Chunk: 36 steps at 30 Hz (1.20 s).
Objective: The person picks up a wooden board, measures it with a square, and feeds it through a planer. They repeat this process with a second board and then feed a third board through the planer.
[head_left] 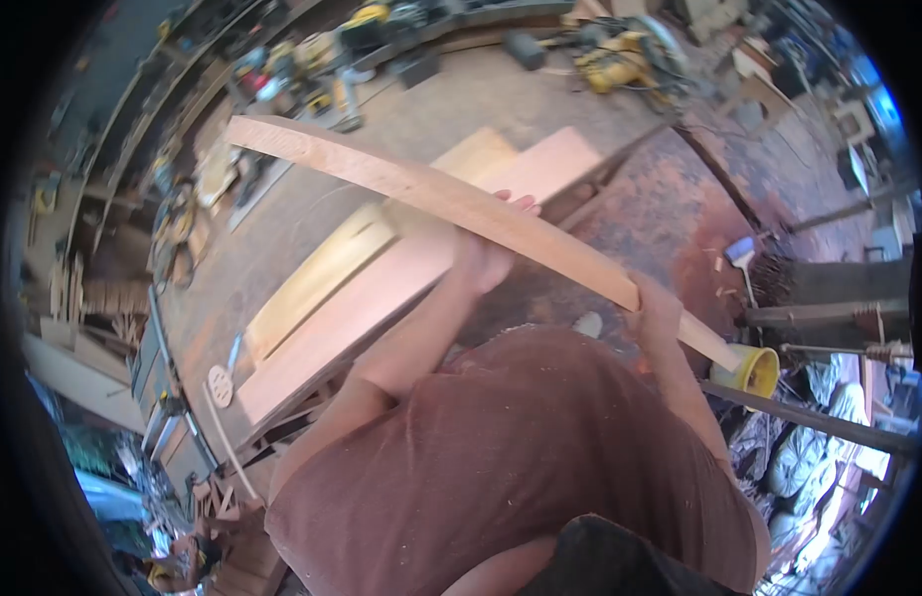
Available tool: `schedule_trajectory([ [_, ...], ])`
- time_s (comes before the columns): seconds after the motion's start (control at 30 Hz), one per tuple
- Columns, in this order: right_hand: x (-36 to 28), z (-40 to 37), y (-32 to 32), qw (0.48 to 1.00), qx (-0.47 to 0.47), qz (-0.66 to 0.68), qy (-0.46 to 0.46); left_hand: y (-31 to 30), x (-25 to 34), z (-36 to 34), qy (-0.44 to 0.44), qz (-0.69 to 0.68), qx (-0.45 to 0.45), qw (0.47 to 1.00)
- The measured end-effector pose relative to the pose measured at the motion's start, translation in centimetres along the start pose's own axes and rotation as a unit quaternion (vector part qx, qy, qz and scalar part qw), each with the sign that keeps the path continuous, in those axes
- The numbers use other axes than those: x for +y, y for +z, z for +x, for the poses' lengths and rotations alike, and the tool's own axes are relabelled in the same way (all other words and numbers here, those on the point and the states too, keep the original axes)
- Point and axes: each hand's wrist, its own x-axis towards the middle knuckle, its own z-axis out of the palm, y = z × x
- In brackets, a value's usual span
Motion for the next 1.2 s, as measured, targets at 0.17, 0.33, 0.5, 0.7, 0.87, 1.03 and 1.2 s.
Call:
schedule_trajectory([
  [0.17, 10.9, 0.6, -5.1, 0.991, -0.089, 0.017, 0.094, 4.2, -7.2, 6.7, -0.081, 0.147, -0.068, 0.983],
  [0.33, 21.4, 1.4, -9.1, 0.976, -0.095, 0.066, 0.187, 7.3, -14.2, 14.3, -0.123, 0.302, -0.062, 0.943],
  [0.5, 28.9, 4.3, -9.4, 0.977, -0.079, 0.085, 0.177, 9.3, -16.6, 22.3, -0.161, 0.365, -0.110, 0.910],
  [0.7, 38.7, 11.9, -12.9, 0.955, -0.046, 0.168, 0.242, 18.1, -20.9, 35.5, -0.167, 0.448, -0.209, 0.853],
  [0.87, 47.0, 17.3, -15.8, 0.934, 0.038, 0.172, 0.311, 30.7, -24.4, 48.4, -0.286, 0.570, -0.280, 0.718],
  [1.03, 55.8, 20.6, -16.7, 0.901, 0.179, 0.154, 0.363, 38.2, -30.9, 61.6, -0.313, 0.613, -0.433, 0.582],
  [1.2, 65.4, 21.0, -16.7, 0.867, 0.218, 0.165, 0.417, 38.9, -38.5, 77.4, -0.096, 0.748, -0.581, 0.306],
])
